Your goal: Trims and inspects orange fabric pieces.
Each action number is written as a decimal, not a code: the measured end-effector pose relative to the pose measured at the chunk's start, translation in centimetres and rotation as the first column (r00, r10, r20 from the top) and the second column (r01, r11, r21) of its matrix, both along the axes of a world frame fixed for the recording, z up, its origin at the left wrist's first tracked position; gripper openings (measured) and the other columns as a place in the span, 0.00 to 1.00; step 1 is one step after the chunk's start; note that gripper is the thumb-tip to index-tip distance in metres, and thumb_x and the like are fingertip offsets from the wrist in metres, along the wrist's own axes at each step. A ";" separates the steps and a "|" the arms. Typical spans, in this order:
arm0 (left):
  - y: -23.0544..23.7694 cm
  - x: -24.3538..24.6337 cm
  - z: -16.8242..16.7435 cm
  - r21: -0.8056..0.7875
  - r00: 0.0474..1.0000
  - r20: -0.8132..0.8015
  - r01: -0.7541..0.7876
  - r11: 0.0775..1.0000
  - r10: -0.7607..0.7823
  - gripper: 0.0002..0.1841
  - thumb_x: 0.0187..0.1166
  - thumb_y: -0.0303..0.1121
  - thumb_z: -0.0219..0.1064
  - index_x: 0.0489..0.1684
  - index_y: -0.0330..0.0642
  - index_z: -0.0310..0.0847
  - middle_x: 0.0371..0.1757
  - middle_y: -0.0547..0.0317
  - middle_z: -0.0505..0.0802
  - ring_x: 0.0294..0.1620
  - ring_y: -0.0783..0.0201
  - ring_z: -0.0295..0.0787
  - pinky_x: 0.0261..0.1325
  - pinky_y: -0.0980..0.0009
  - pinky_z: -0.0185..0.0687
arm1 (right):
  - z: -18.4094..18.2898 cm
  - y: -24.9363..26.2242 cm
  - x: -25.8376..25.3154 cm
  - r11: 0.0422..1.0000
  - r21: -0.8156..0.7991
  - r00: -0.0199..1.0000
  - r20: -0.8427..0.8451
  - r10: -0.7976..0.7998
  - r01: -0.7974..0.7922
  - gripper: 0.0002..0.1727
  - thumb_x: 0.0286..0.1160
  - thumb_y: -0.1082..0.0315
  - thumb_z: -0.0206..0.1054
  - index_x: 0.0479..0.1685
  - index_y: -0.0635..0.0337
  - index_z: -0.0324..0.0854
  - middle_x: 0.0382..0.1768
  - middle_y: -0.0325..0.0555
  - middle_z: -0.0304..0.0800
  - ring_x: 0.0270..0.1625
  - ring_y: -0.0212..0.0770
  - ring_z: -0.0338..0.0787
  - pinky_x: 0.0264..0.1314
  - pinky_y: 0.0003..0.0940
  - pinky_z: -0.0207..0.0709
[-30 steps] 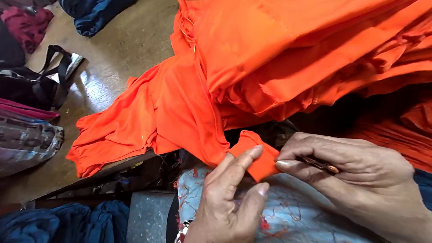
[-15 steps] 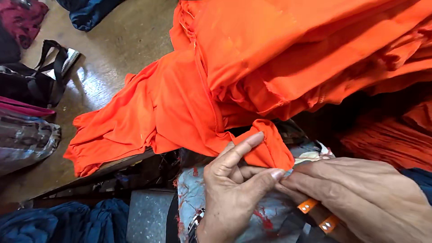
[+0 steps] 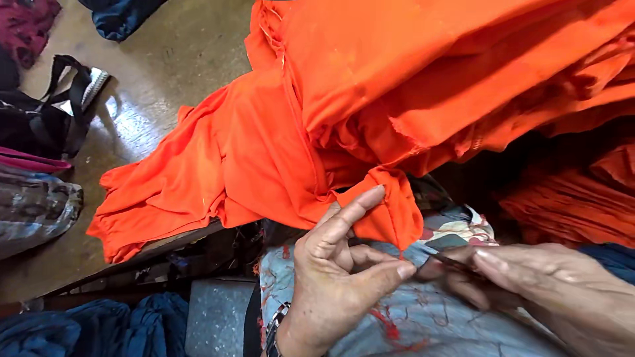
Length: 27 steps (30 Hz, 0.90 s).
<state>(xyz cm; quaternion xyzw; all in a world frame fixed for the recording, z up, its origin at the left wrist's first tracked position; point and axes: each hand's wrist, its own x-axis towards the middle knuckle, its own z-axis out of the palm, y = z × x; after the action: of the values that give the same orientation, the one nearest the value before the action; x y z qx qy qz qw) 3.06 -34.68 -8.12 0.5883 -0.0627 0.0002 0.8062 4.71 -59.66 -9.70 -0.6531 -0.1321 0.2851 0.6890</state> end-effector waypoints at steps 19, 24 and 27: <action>-0.9 0.0 -0.4 -0.158 0.999 0.031 -0.005 0.987 0.010 0.45 0.58 0.06 0.76 0.85 0.39 0.70 0.74 0.41 0.82 0.36 0.59 0.95 0.42 0.63 0.97 | -1.1 3.2 0.6 0.961 0.263 0.985 -0.166 -0.037 0.081 0.18 0.86 0.53 0.62 0.40 0.52 0.94 0.20 0.29 0.79 0.20 0.17 0.68 0.21 0.11 0.59; -1.2 0.0 -0.6 -0.168 0.998 0.044 -0.025 0.985 0.033 0.46 0.59 0.07 0.76 0.86 0.39 0.69 0.75 0.40 0.81 0.39 0.55 0.95 0.43 0.60 0.98 | -0.8 3.6 0.7 0.955 0.279 0.986 -0.160 -0.055 0.099 0.17 0.85 0.53 0.63 0.36 0.52 0.93 0.19 0.29 0.77 0.20 0.17 0.68 0.21 0.11 0.59; -1.1 0.1 -0.6 -0.152 0.998 0.059 -0.020 0.988 0.030 0.47 0.58 0.07 0.77 0.87 0.39 0.67 0.77 0.40 0.79 0.42 0.54 0.95 0.43 0.60 0.97 | -0.9 3.9 0.7 0.962 0.238 0.989 -0.097 -0.111 0.131 0.16 0.85 0.54 0.64 0.34 0.51 0.92 0.19 0.29 0.79 0.20 0.16 0.70 0.22 0.10 0.61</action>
<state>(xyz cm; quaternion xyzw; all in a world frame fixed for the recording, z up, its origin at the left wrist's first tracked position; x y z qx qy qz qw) 3.11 -35.78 -8.71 0.5260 -0.0800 0.0331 0.8461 5.40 -55.73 -10.56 -0.5582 -0.0973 0.2508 0.7849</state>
